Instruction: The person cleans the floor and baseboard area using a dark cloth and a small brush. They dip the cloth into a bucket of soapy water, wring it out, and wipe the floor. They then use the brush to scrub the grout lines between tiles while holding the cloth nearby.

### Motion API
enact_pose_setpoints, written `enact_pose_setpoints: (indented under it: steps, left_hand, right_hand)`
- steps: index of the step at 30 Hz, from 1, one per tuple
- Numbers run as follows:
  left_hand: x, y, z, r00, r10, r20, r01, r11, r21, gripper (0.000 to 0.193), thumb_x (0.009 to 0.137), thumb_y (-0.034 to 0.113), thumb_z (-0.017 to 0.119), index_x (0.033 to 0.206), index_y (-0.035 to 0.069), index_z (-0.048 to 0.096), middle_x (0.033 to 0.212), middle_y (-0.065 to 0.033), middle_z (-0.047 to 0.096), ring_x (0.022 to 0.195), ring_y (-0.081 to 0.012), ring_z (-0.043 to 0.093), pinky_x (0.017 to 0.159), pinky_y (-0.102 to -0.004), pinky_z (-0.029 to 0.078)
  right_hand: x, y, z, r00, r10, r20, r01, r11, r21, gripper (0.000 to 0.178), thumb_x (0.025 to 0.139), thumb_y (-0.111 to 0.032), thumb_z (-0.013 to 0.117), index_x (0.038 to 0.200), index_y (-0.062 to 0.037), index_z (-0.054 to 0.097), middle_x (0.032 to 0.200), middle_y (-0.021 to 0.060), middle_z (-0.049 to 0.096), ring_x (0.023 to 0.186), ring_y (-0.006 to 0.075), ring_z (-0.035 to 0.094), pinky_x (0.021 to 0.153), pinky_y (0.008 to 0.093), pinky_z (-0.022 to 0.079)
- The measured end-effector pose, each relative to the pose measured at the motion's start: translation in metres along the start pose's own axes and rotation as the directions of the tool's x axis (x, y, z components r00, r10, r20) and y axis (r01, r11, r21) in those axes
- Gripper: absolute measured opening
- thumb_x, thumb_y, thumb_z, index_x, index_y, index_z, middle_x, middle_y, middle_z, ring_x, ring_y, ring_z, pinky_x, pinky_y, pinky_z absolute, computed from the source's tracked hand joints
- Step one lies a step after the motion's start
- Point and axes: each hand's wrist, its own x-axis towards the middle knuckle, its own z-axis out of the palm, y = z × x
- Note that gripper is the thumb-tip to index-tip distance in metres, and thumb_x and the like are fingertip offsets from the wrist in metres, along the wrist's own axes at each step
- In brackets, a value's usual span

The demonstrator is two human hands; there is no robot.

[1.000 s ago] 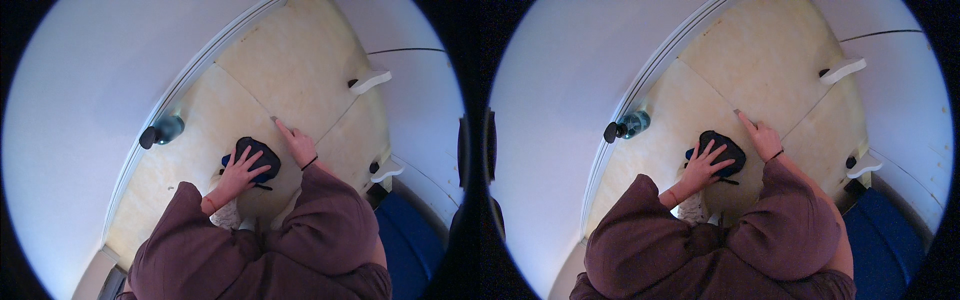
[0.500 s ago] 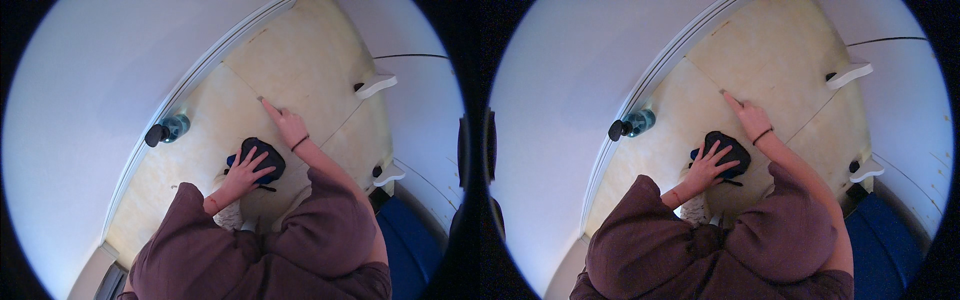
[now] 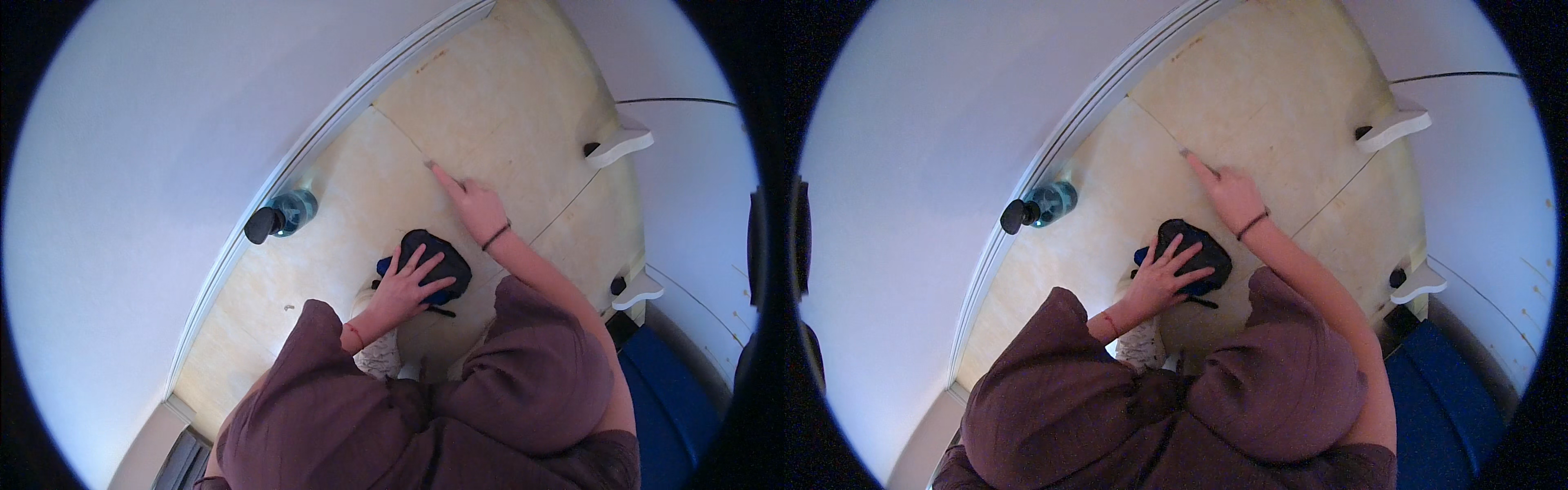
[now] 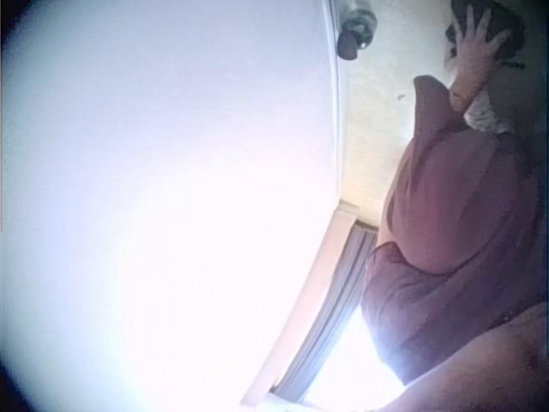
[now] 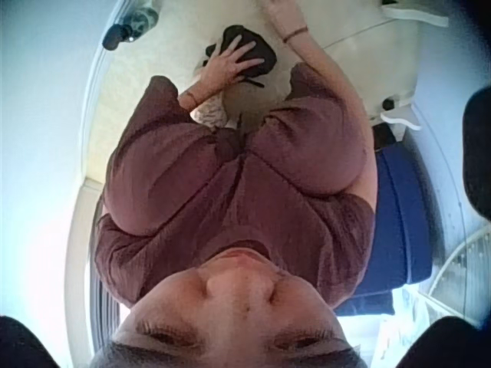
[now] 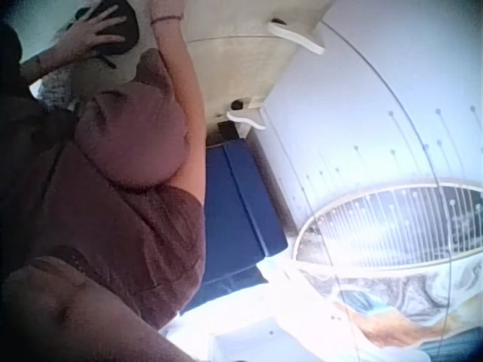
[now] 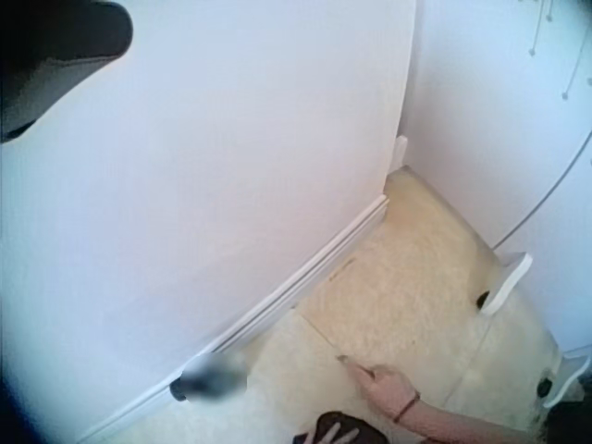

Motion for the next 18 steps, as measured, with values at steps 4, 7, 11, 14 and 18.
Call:
enact_pose_setpoints:
  steps: [4, 7, 11, 14, 18]
  left_hand:
    - [0.003, 0.004, -0.002, 1.000, 0.002, 0.011, -0.002, 1.000, -0.013, 0.082, 0.067, 0.027, 0.081, 0.139, 0.038, 0.045, 0.153, -0.0042, 0.033, 0.143, -0.0354, 0.026, 0.112, -0.0655, 0.022]
    - [0.003, 0.005, -0.006, 1.000, -0.006, 0.011, 0.006, 1.000, -0.013, 0.082, 0.067, 0.027, 0.082, 0.139, 0.038, 0.045, 0.153, -0.0040, 0.033, 0.143, -0.0352, 0.027, 0.112, -0.0658, 0.022]
    - [0.002, 0.002, -0.004, 1.000, 0.001, 0.007, -0.001, 1.000, 0.001, 0.082, 0.066, 0.028, 0.082, 0.139, 0.038, 0.045, 0.153, -0.0042, 0.033, 0.143, -0.0354, 0.027, 0.112, -0.0657, 0.022]
    - [0.003, 0.003, 0.000, 1.000, 0.000, -0.002, 0.000, 1.000, -0.001, 0.082, 0.067, 0.028, 0.082, 0.139, 0.038, 0.045, 0.153, -0.0044, 0.033, 0.143, -0.0354, 0.026, 0.112, -0.0655, 0.022]
    - [0.005, 0.004, -0.003, 1.000, 0.008, 0.010, -0.008, 1.000, -0.009, 0.082, 0.066, 0.027, 0.082, 0.139, 0.037, 0.046, 0.153, -0.0044, 0.033, 0.143, -0.0352, 0.026, 0.111, -0.0654, 0.023]
  right_hand:
    - [-0.031, 0.011, -0.003, 0.999, 0.016, 0.035, -0.015, 1.000, -0.026, 0.077, 0.081, -0.002, 0.054, 0.150, -0.0314, 0.033, 0.078, 0.0131, 0.058, 0.058, 0.0327, 0.063, 0.051, 0.0435, 0.053]
    - [-0.004, 0.005, -0.005, 1.000, -0.003, -0.003, 0.003, 1.000, -0.025, 0.073, 0.085, -0.005, 0.053, 0.150, -0.0308, 0.032, 0.076, 0.0144, 0.060, 0.061, 0.0330, 0.065, 0.052, 0.0427, 0.054]
    - [-0.011, 0.006, 0.003, 1.000, 0.022, 0.009, -0.022, 0.999, 0.028, 0.074, 0.083, -0.003, 0.053, 0.149, -0.0317, 0.034, 0.079, 0.0142, 0.060, 0.062, 0.0329, 0.064, 0.053, 0.0423, 0.054]
    - [-0.036, 0.011, -0.004, 0.997, 0.059, 0.056, -0.059, 0.998, 0.006, 0.075, 0.081, -0.001, 0.053, 0.148, -0.0310, 0.037, 0.081, 0.0138, 0.060, 0.061, 0.0328, 0.064, 0.054, 0.0416, 0.054]
    - [-0.001, 0.004, -0.003, 0.999, 0.035, -0.010, -0.035, 0.999, 0.004, 0.074, 0.082, -0.002, 0.052, 0.148, -0.0316, 0.036, 0.083, 0.0143, 0.061, 0.061, 0.0325, 0.064, 0.054, 0.0414, 0.054]
